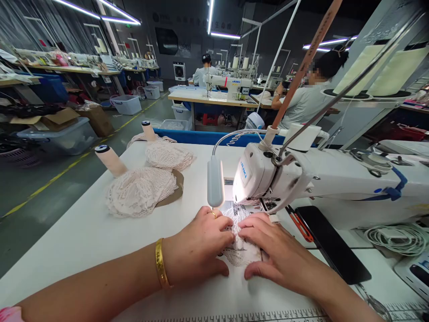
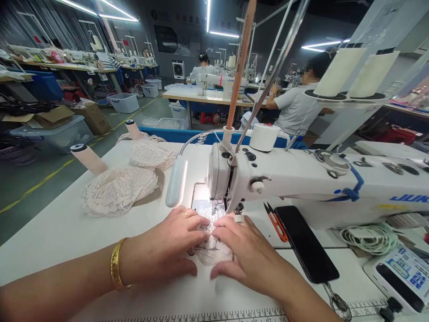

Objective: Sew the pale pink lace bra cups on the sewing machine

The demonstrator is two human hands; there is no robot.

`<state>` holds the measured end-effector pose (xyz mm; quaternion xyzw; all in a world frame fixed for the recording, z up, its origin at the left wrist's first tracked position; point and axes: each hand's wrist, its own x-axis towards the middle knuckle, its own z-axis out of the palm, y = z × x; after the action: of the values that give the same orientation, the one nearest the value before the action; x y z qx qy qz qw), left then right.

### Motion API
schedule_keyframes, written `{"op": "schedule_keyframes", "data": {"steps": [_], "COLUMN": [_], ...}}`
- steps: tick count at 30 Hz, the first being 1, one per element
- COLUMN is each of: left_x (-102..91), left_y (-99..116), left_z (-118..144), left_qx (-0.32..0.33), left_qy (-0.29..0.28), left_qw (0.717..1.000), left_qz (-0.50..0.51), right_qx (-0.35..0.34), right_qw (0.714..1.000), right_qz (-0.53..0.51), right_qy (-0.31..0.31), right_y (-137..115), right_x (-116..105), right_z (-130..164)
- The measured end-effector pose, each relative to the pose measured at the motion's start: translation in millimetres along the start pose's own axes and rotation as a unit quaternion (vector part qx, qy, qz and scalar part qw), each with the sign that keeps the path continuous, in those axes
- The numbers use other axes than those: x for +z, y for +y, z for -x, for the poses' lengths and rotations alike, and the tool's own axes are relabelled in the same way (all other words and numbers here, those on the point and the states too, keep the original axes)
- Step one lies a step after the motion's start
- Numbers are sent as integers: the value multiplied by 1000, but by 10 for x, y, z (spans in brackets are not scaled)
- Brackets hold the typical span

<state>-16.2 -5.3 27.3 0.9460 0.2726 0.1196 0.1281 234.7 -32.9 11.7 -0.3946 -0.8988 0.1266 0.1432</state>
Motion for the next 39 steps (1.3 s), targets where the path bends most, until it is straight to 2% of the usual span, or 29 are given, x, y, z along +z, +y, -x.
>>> {"op": "schedule_keyframes", "data": {"steps": [2, 3, 7, 10, 13, 19, 23, 28, 35, 39], "left_x": [46, 84, 220, 247, 258, 297, 258, 173, 221, 214], "left_y": [-5, -15, -79, -104, -106, -154, -177, -146, -177, -163], "left_z": [1, -14, -134, -238, -310, -342, -342, -339, -318, -321], "left_qx": [12, 12, -31, -84, -135, -132, -144, -168, -147, -153], "left_qy": [21, 39, 97, 120, 133, 127, 108, 73, 82, 65], "left_qw": [1000, 999, 993, 978, 967, 976, 973, 953, 966, 951], "left_qz": [5, 9, 68, 146, 170, 119, 144, 241, 197, 259], "right_qx": [-8, -7, 3, 50, 108, 164, 182, 177, 170, 174], "right_qw": [999, 999, 996, 987, 976, 949, 932, 934, 939, 942], "right_qz": [-24, -28, -64, -97, -121, -182, -201, -186, -155, -142], "right_qy": [-26, -20, 62, 122, 147, 198, 240, 248, 256, 249], "right_y": [-29, -30, 15, 20, -8, -37, -34, -35, -30, -10], "right_x": [-56, -57, 46, 118, 147, 170, 183, 174, 168, 169], "right_z": [1, -6, -50, -72, -98, -180, -200, -195, -180, -177]}}
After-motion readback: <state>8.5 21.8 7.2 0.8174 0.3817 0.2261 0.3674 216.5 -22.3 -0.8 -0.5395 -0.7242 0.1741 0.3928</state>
